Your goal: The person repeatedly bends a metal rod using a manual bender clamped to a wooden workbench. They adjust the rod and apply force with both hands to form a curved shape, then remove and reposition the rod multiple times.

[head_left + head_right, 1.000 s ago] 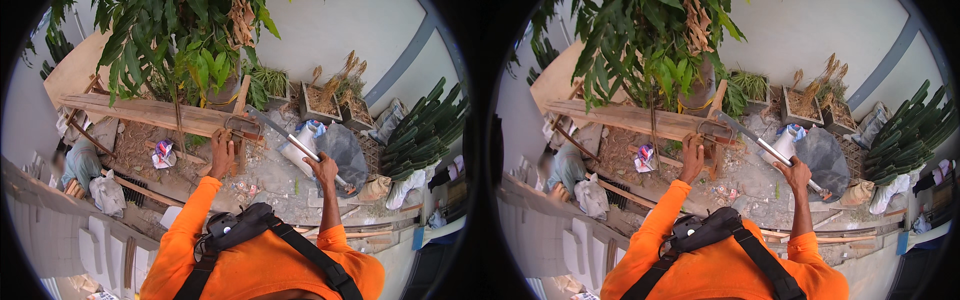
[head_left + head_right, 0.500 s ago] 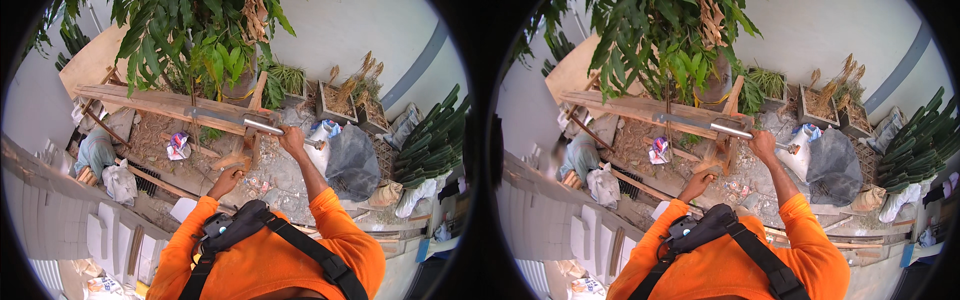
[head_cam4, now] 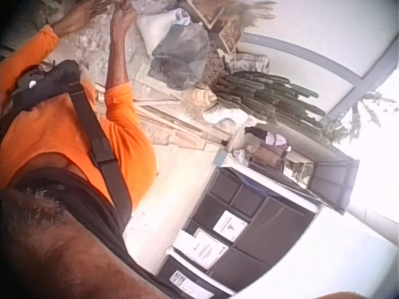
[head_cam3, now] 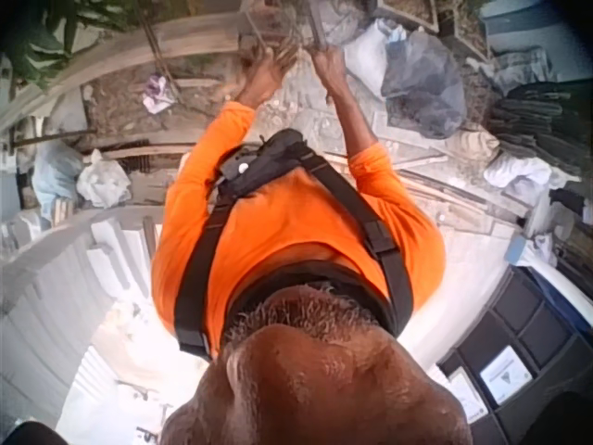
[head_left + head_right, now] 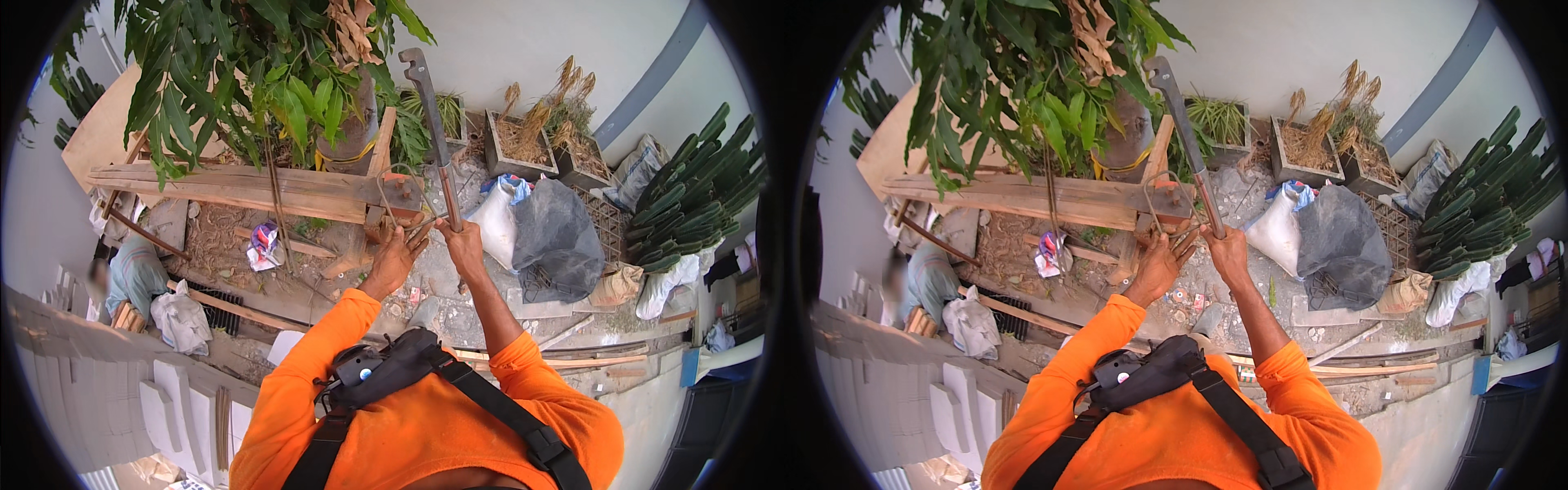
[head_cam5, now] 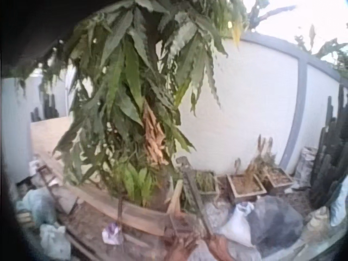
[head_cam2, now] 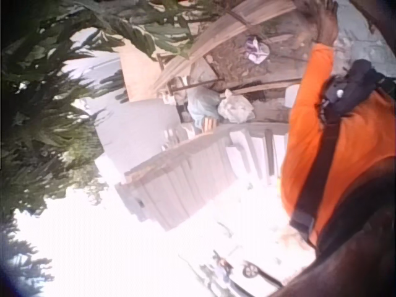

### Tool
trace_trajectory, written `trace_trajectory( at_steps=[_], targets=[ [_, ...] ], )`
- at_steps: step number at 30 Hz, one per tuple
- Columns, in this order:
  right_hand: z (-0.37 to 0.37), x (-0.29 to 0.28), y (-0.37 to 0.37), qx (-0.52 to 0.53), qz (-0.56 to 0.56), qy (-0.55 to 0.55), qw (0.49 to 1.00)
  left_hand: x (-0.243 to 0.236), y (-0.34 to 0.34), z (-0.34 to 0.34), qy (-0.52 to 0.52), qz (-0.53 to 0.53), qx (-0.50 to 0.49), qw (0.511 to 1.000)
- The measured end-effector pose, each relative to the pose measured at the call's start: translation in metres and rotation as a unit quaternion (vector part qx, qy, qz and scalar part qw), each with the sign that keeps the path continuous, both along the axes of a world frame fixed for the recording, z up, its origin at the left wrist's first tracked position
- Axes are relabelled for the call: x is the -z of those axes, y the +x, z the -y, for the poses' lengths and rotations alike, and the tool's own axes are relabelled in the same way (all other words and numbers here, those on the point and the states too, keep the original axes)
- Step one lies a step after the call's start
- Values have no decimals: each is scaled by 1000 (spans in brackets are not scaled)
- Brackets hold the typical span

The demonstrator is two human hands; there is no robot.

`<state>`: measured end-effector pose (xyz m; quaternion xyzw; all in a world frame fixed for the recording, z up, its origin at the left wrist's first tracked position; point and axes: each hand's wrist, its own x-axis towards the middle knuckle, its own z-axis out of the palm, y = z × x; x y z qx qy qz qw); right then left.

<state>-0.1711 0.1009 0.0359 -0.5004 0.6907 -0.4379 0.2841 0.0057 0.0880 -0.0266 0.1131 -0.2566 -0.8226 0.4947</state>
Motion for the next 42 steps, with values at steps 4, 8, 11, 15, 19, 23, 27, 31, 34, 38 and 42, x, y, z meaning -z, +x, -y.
trace_trajectory(
  at_steps=[4,8,11,15,19,23,27,31,34,38,42],
  targets=[
    [-32,52,8,25,109,65,992,27,11,-19,21,31,1,999],
    [-27,61,24,45,140,73,986,27,11,-10,35,123,-59,990],
    [-17,58,26,42,130,68,988,26,12,-7,44,154,-82,984],
    [-31,57,12,26,67,49,996,40,19,-5,87,170,-104,976],
    [-76,47,-34,73,67,96,990,41,35,3,91,211,-113,966],
    [-117,47,-100,46,-174,98,979,38,47,6,104,238,-123,958],
    [-126,42,-144,29,-290,112,950,42,53,12,78,252,-133,955],
    [-112,30,-169,1,-322,41,946,40,55,12,77,260,-123,955],
    [-95,21,-191,-38,-368,67,927,35,57,13,73,276,-108,952],
    [-86,4,-195,-66,-406,46,910,34,61,16,67,274,-93,955],
    [-105,-11,-166,-40,-408,54,910,36,66,18,69,265,-82,958]
  ],
)
